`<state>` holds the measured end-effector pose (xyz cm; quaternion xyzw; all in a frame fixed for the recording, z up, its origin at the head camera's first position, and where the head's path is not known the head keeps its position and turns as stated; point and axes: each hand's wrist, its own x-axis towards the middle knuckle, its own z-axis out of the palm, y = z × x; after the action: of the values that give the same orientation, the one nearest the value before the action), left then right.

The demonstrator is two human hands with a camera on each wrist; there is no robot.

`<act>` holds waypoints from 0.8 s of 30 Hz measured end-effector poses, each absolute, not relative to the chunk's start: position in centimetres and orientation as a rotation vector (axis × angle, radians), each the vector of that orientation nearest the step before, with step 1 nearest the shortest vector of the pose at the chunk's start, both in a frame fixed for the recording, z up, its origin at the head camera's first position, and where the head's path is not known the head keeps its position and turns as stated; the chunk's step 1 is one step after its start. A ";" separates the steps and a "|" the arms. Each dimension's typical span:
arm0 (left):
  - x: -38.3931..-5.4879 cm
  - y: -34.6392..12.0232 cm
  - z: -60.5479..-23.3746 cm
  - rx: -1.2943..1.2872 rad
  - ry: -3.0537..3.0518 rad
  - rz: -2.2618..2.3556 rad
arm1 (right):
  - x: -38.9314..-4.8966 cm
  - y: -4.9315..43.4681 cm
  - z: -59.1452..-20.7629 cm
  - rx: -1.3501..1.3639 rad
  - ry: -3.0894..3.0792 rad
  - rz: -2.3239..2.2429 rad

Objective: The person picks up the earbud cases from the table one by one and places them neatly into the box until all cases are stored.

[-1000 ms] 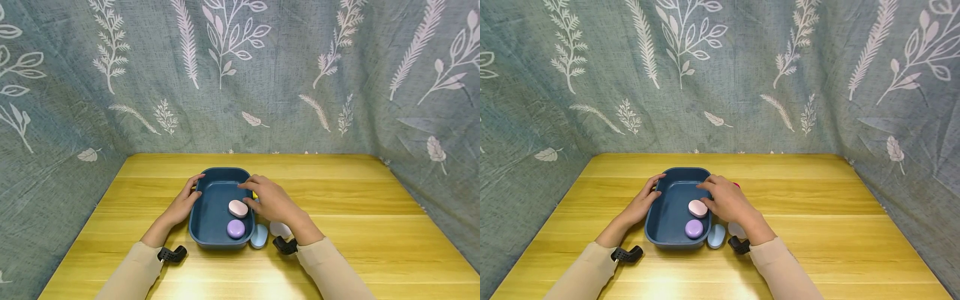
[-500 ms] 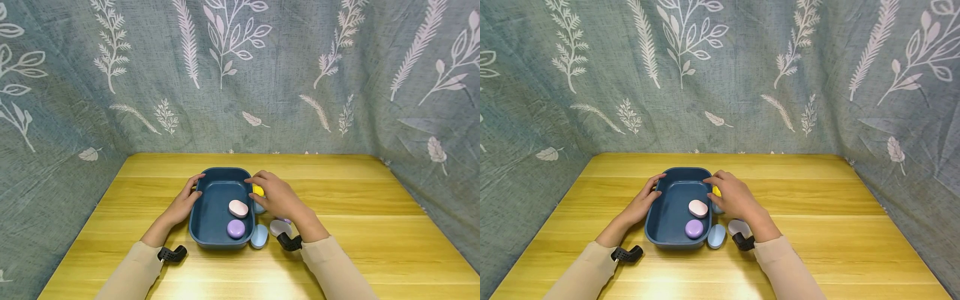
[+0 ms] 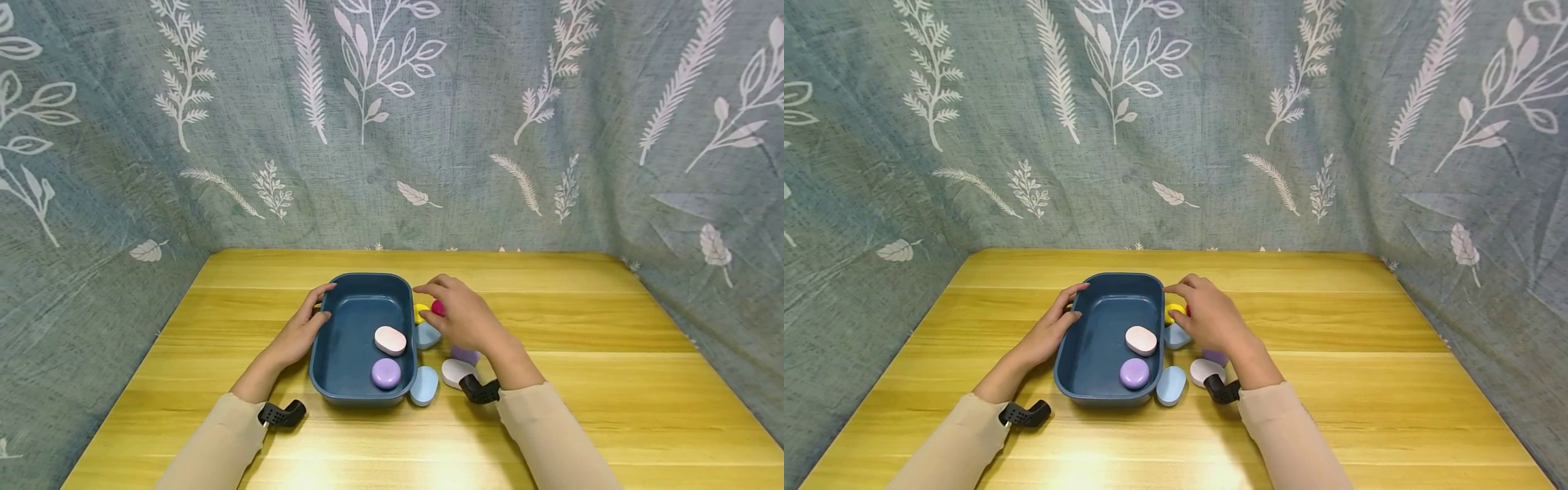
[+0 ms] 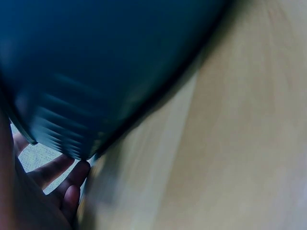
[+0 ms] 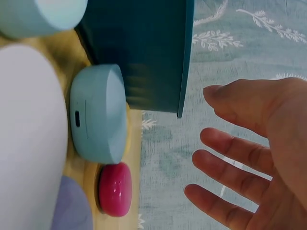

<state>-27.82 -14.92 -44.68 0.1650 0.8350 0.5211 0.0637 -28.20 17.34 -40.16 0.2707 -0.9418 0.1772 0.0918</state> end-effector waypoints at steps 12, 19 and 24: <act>-27.8 -14.9 -44.6 0.480 2.532 1.565 | -29.1 18.7 -40.6 0.716 -2.863 0.557; -27.8 -14.9 -44.6 0.473 2.538 1.557 | -29.3 19.1 -41.1 0.684 -2.893 0.547; -27.8 -14.8 -44.5 0.475 2.538 1.558 | -29.5 19.3 -41.6 0.667 -2.912 0.549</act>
<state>-27.78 -14.84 -44.50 0.1570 0.8399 0.5156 0.0630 -29.54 19.29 -41.60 0.2194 -0.9574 0.1806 0.0522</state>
